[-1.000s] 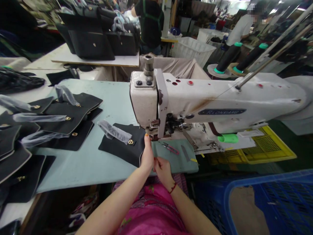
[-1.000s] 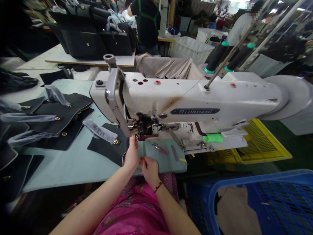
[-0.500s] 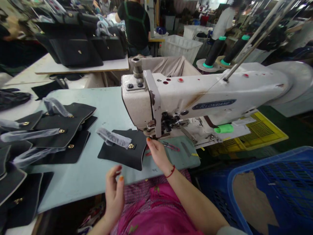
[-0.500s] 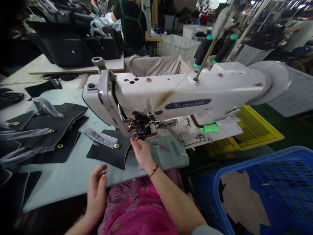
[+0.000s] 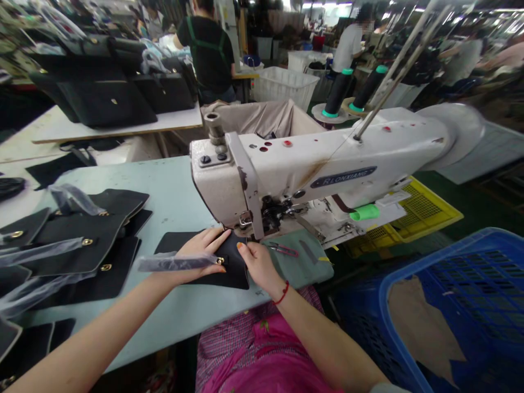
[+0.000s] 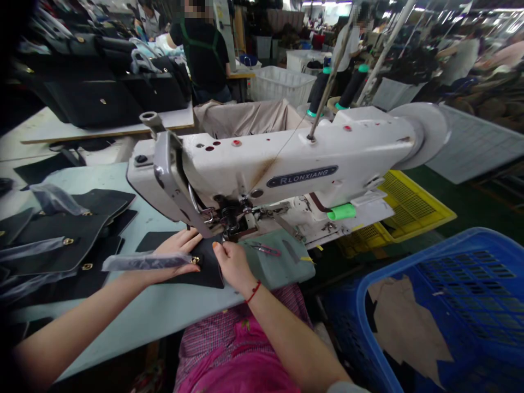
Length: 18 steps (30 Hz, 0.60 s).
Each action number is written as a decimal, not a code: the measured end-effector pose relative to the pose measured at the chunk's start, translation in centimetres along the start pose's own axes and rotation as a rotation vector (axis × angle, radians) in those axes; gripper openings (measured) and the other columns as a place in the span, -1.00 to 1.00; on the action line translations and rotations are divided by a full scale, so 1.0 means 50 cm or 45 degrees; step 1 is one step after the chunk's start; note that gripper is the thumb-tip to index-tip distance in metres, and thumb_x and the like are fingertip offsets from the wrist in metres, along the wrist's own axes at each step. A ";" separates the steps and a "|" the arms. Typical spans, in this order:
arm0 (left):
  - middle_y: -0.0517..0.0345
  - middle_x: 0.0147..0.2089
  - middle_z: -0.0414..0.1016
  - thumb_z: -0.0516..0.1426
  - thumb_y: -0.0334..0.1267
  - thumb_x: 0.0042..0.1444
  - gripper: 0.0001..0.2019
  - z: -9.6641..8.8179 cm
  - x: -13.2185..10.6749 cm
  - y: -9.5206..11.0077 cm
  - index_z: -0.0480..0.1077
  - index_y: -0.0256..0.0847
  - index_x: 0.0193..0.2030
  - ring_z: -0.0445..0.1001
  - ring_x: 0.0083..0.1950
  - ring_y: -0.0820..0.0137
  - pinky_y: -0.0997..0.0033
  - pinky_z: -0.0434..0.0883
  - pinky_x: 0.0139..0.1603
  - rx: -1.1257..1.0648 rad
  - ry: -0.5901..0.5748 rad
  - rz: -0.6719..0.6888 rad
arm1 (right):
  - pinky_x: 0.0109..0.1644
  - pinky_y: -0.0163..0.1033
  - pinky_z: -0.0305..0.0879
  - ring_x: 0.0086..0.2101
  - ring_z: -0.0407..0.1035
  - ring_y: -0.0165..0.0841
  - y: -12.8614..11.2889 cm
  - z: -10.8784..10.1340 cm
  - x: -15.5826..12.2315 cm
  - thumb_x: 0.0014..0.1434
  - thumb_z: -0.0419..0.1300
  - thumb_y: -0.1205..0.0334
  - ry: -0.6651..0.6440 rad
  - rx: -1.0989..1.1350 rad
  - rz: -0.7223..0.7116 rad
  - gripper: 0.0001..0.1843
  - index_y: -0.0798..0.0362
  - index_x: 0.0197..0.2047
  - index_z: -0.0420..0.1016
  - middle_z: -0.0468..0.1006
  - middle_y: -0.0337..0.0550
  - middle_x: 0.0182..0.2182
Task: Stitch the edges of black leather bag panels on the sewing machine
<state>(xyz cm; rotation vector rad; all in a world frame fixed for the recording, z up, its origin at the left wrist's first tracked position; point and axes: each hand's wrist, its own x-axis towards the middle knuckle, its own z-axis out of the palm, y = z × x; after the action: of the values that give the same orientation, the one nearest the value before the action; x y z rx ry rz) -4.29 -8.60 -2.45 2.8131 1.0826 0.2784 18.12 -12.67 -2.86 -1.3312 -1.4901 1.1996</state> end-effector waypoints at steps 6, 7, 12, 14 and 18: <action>-0.26 0.31 0.29 0.10 0.32 0.06 -0.12 -0.038 -0.001 0.086 0.17 -0.26 0.38 0.35 0.21 -0.02 0.05 0.34 0.19 0.114 0.010 -0.204 | -0.49 -0.33 -0.13 -0.53 -0.02 -0.49 -0.006 -0.034 0.003 0.26 0.01 -0.08 -0.100 -0.002 0.007 -0.51 0.05 -0.58 0.10 0.07 -0.31 -0.60; -0.25 0.31 0.29 0.09 0.31 0.07 -0.13 -0.044 0.000 0.102 0.18 -0.24 0.38 0.35 0.20 -0.01 0.05 0.35 0.18 0.130 -0.005 -0.253 | -0.49 -0.34 -0.11 -0.52 -0.02 -0.48 -0.007 -0.039 0.006 0.25 0.02 -0.09 -0.109 0.009 0.021 -0.51 0.06 -0.57 0.11 0.08 -0.31 -0.59; -0.22 0.27 0.32 0.06 0.27 0.13 -0.22 -0.060 0.013 0.155 0.21 -0.24 0.35 0.38 0.12 0.01 0.08 0.36 0.11 0.212 -0.062 -0.460 | -0.47 -0.35 -0.03 -0.51 0.02 -0.47 -0.010 -0.061 0.022 0.26 0.01 -0.11 -0.206 0.077 0.085 -0.51 0.06 -0.56 0.15 0.11 -0.30 -0.58; -0.22 0.27 0.31 0.07 0.25 0.13 -0.21 -0.059 0.016 0.158 0.21 -0.27 0.35 0.38 0.11 0.00 0.08 0.36 0.11 0.222 -0.065 -0.470 | -0.46 -0.34 -0.04 -0.51 0.04 -0.47 -0.010 -0.067 0.021 0.27 -0.01 -0.11 -0.221 0.049 0.066 -0.50 0.06 -0.56 0.14 0.12 -0.29 -0.58; -0.20 0.30 0.29 0.08 0.24 0.13 -0.21 -0.056 0.017 0.151 0.20 -0.28 0.36 0.36 0.12 0.01 0.09 0.35 0.12 0.232 -0.066 -0.459 | -0.45 -0.31 -0.08 -0.51 0.02 -0.47 -0.005 -0.079 -0.010 0.32 -0.02 -0.06 -0.164 -0.067 -0.055 -0.50 0.05 -0.56 0.09 0.10 -0.30 -0.59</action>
<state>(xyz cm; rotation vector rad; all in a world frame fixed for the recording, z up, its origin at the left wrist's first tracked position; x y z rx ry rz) 0.66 -13.45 1.70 2.6812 1.6442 0.0743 21.92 -12.63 -1.64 -1.2700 -1.6432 1.2460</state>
